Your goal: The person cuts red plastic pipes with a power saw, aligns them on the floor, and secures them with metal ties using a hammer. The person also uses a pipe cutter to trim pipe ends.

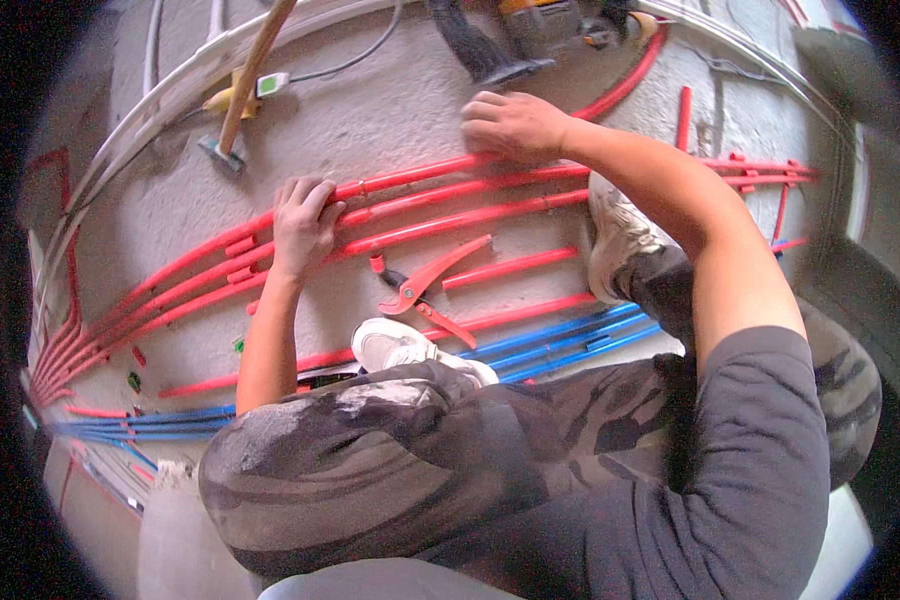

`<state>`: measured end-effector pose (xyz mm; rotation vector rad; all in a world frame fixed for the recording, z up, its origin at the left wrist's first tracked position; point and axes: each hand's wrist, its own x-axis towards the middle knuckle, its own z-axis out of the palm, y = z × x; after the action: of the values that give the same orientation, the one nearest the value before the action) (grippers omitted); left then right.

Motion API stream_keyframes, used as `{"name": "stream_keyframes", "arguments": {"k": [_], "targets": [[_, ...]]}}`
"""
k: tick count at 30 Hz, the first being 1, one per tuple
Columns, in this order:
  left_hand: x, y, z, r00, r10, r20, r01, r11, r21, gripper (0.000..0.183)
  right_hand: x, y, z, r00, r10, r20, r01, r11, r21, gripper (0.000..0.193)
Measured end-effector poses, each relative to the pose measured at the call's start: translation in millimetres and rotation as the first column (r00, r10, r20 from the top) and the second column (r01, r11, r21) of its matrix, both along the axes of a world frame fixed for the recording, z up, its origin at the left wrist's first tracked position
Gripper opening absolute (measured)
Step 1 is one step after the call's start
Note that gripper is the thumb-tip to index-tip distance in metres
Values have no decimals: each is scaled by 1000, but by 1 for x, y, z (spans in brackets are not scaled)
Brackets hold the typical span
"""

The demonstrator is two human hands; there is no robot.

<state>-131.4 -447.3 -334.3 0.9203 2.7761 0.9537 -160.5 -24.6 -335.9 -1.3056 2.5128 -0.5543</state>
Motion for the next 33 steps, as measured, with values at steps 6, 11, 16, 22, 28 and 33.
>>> {"name": "stream_keyframes", "arguments": {"k": [6,11,16,22,28,33], "targets": [[2,8,-16,995,-25,-96,23,1000,-16,21,25,8,-9,987,-159,10,158,986,52,28],[4,9,-16,996,-11,-89,14,999,31,23,25,6,-4,986,-161,-40,163,984,65,28],[1,21,-2,984,78,-160,-89,994,-66,24,30,-15,-5,945,-252,-208,269,962,54,27],[3,25,-10,982,116,-147,-125,991,-51,32,35,-30,-4,948,-254,-194,255,967,-18,29],[2,17,-4,990,113,-79,-117,992,-46,31,24,-22,19,995,-98,-16,99,995,34,41],[8,21,-10,988,134,-77,-139,989,-57,31,32,-12,12,993,-118,-28,120,984,128,34]]}}
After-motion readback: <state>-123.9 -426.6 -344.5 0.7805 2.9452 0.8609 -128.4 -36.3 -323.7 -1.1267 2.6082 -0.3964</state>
